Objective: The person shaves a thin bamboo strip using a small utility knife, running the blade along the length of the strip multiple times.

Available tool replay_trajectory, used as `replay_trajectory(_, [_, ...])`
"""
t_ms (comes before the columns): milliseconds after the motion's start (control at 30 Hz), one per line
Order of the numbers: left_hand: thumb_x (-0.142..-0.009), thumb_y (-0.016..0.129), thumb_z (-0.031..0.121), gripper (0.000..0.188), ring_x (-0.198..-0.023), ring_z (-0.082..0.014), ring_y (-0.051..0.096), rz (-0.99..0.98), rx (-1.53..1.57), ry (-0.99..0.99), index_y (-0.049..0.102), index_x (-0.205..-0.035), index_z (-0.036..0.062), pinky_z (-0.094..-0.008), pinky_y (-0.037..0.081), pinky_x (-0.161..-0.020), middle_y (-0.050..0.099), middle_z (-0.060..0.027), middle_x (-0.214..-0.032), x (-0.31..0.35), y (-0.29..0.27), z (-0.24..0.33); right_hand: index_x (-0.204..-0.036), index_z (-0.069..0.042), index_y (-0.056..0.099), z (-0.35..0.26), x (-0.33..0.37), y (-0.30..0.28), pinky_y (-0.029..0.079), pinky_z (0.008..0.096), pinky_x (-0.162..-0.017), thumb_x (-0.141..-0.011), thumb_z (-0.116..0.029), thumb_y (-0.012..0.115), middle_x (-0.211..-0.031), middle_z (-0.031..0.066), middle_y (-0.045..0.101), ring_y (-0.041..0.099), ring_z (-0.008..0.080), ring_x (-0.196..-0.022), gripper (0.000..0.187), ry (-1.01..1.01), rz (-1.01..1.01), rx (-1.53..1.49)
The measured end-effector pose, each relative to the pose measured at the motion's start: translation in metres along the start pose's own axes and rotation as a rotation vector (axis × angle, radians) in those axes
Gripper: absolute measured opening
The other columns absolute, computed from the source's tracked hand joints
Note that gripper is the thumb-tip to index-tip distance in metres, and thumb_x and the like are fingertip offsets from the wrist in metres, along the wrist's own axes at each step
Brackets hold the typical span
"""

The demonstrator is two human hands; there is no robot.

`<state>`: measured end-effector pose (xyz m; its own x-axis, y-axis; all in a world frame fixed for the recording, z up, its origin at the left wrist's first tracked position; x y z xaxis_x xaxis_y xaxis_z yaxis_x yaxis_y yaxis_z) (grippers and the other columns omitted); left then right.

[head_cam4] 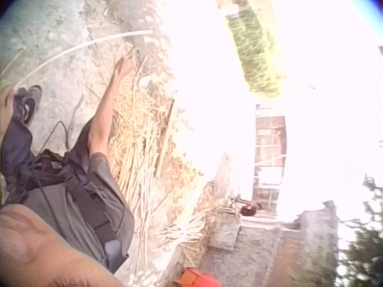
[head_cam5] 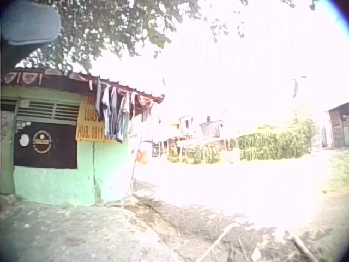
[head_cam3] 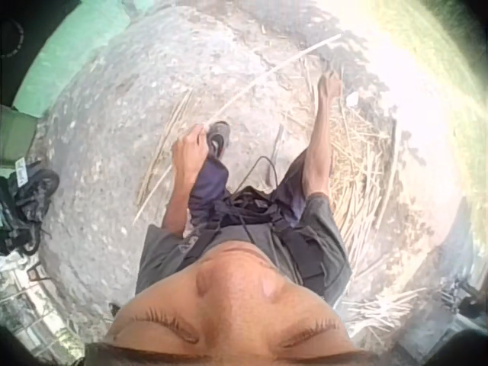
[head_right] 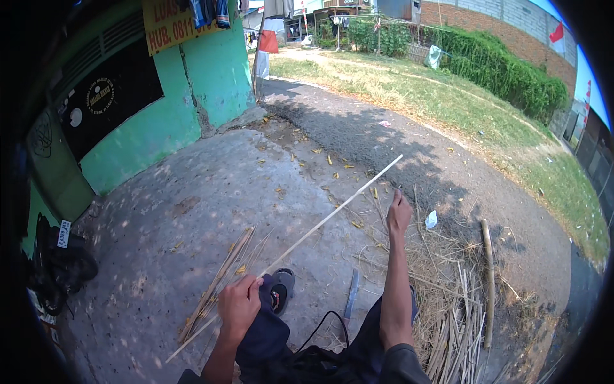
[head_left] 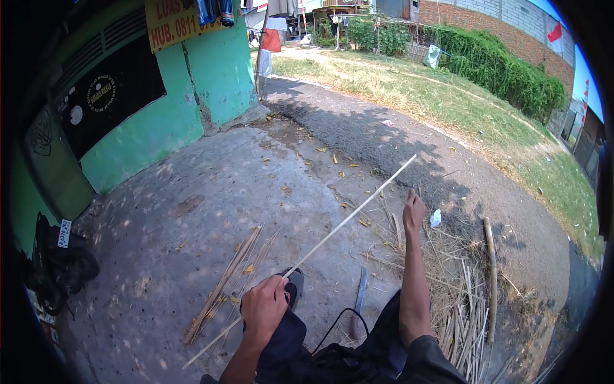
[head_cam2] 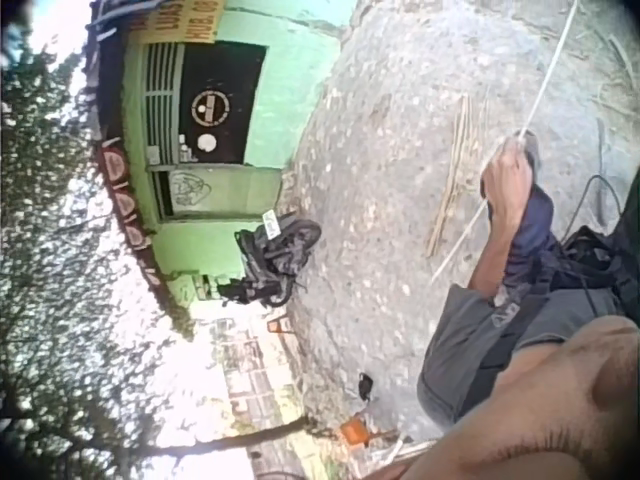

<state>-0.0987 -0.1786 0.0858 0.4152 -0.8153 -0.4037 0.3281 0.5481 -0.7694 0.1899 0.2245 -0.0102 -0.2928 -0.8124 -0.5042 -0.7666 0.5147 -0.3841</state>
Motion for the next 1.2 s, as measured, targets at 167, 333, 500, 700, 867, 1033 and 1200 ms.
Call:
replay_trajectory(167, [-0.099, 0.065, 0.018, 0.016, -0.077, -0.0415, 0.069, -0.057, -0.005, -0.265, 0.073, -0.093, 0.0054, -0.0504, 0.051, -0.067, 0.073, -0.0173, -0.083, 0.078, -0.056, -0.119, -0.090, 0.006, 0.072, 0.214, -0.057, -0.119, 0.043, 0.0450, -0.052, -0.107, -0.062, 0.047, -0.069, 0.0170, 0.066, 0.061, 0.0282, -0.056, 0.075, 0.315, -0.134, 0.202])
replay_trajectory(333, [-0.101, 0.063, 0.012, 0.019, -0.057, -0.0265, 0.058, 0.199, -0.018, -0.235, 0.070, -0.088, -0.0006, -0.0397, 0.043, -0.058, 0.064, -0.0140, -0.069, 0.156, -0.082, -0.191, -0.110, -0.007, 0.067, 0.179, 0.013, -0.168, 0.031, 0.0239, -0.041, -0.106, -0.059, 0.055, -0.062, -0.0055, 0.046, 0.040, 0.0070, -0.045, 0.053, 0.877, -0.486, -0.536])
replay_trajectory(500, [-0.108, 0.057, 0.017, 0.026, -0.063, -0.0108, 0.043, 0.116, 0.255, -0.358, 0.068, -0.092, -0.0008, -0.0321, 0.035, -0.060, 0.052, -0.0025, -0.069, 0.118, -0.081, -0.151, -0.121, -0.010, 0.066, 0.213, 0.076, -0.260, 0.033, 0.0226, -0.043, -0.108, -0.052, 0.056, -0.068, -0.0062, 0.050, 0.042, 0.0062, -0.047, 0.045, 0.868, -0.305, -0.785])
replay_trajectory(700, [-0.109, 0.057, 0.019, 0.027, -0.066, -0.0075, 0.043, -0.032, 0.472, -0.338, 0.068, -0.095, -0.0003, -0.0290, 0.035, -0.060, 0.050, 0.0002, -0.072, 0.090, -0.070, -0.077, -0.119, -0.009, 0.067, 0.198, 0.172, -0.298, 0.031, 0.0221, -0.044, -0.111, -0.050, 0.051, -0.069, -0.0042, 0.049, 0.041, 0.0062, -0.048, 0.045, 0.872, -0.092, -0.746])
replay_trajectory(867, [-0.108, 0.060, 0.020, 0.027, -0.061, -0.0059, 0.040, -0.050, 0.535, -0.187, 0.070, -0.093, 0.0002, -0.0287, 0.029, -0.055, 0.048, 0.0027, -0.066, 0.076, -0.057, -0.031, -0.125, -0.006, 0.065, 0.191, 0.243, -0.300, 0.034, 0.0220, -0.047, -0.111, -0.048, 0.051, -0.070, -0.0030, 0.050, 0.042, 0.0068, -0.050, 0.047, 0.935, -0.088, -0.754])
replay_trajectory(1033, [-0.107, 0.061, 0.019, 0.026, -0.056, -0.0061, 0.040, -0.133, 0.481, -0.182, 0.072, -0.094, 0.0000, -0.0300, 0.029, -0.052, 0.047, 0.0017, -0.061, 0.078, -0.053, -0.008, -0.122, -0.004, 0.068, 0.134, 0.272, -0.270, 0.034, 0.0217, -0.045, -0.110, -0.043, 0.055, -0.071, -0.0025, 0.050, 0.045, 0.0054, -0.054, 0.043, 0.899, -0.175, -0.737])
replay_trajectory(1200, [-0.108, 0.060, 0.015, 0.024, -0.057, -0.0036, 0.042, -0.242, 0.605, -0.097, 0.072, -0.095, -0.0011, -0.0258, 0.030, -0.052, 0.048, 0.0036, -0.061, 0.080, -0.020, 0.012, -0.122, -0.003, 0.065, 0.090, 0.270, -0.235, 0.033, 0.0219, -0.045, -0.110, -0.041, 0.056, -0.072, -0.0026, 0.048, 0.044, 0.0055, -0.054, 0.041, 0.831, -0.173, -0.819])
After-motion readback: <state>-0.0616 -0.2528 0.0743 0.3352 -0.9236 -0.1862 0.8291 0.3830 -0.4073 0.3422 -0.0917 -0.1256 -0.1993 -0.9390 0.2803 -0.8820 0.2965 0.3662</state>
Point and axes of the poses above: each hand's wrist, its own x-axis away from the middle knuckle, its own y-axis out of the palm, z = x × y, the point moved 1 cm from there along -x, towards the middle knuckle
